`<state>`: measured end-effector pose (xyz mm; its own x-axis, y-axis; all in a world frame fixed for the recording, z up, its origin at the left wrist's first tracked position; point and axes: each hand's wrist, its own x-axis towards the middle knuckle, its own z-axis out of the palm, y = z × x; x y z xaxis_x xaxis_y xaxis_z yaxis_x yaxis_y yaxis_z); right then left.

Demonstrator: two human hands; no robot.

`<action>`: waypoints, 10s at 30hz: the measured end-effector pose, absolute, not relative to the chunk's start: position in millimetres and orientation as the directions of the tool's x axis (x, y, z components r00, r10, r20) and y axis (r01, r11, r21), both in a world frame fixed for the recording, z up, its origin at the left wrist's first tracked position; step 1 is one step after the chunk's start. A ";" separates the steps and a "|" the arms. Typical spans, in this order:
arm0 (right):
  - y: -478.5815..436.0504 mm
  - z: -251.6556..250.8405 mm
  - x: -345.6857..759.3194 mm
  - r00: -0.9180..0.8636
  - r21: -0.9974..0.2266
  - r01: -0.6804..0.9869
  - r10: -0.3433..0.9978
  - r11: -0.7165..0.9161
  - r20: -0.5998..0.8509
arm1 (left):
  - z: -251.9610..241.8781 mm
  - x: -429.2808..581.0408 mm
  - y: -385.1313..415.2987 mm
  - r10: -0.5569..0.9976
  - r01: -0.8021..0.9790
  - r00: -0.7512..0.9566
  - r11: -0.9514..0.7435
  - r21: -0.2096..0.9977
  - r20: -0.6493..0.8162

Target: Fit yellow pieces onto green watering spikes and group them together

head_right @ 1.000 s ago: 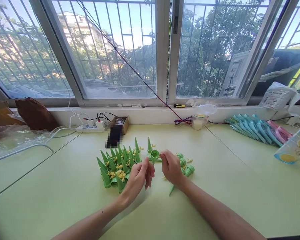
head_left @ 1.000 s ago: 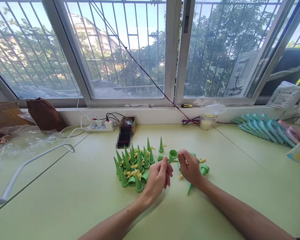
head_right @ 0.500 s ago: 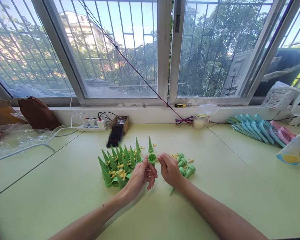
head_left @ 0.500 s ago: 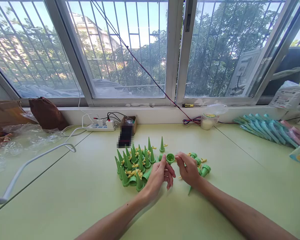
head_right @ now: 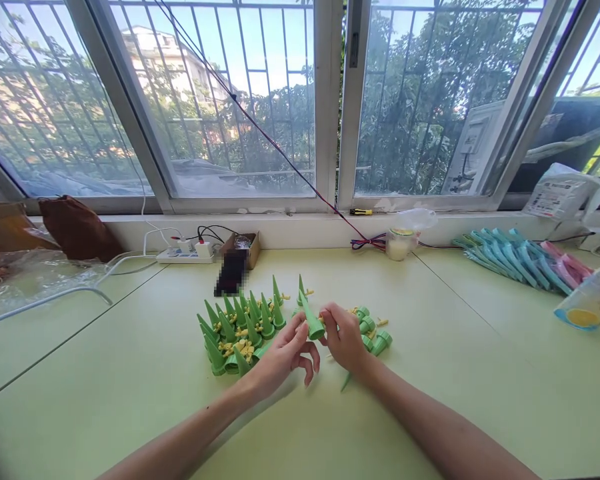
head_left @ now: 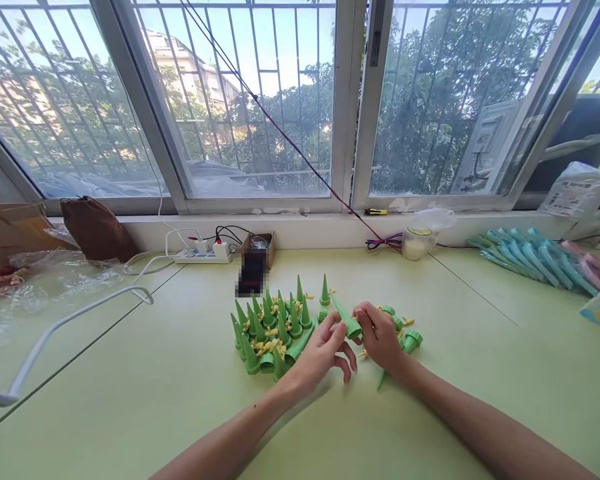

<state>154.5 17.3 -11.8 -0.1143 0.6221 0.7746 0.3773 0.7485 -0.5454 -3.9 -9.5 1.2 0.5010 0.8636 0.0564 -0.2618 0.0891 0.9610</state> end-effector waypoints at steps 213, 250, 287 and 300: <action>-3.5 23.1 182.1 -0.674 -0.185 0.707 0.729 0.683 0.117 | 3.3 -6.7 -31.3 0.751 0.636 0.403 -0.641 0.429 0.524; 7.3 11.7 178.6 -0.353 -0.531 0.448 0.688 0.719 0.634 | 7.9 -10.9 -16.5 0.860 0.761 0.319 -0.483 0.433 0.398; 7.2 15.0 180.5 -0.309 -0.548 0.469 0.710 0.692 0.633 | 10.3 -4.4 -26.8 0.847 0.729 0.399 -0.526 0.439 0.352; 6.3 12.4 178.5 -0.340 -0.549 0.449 0.703 0.705 0.624 | 11.3 -4.3 -17.4 0.890 0.561 0.119 -0.426 0.710 0.440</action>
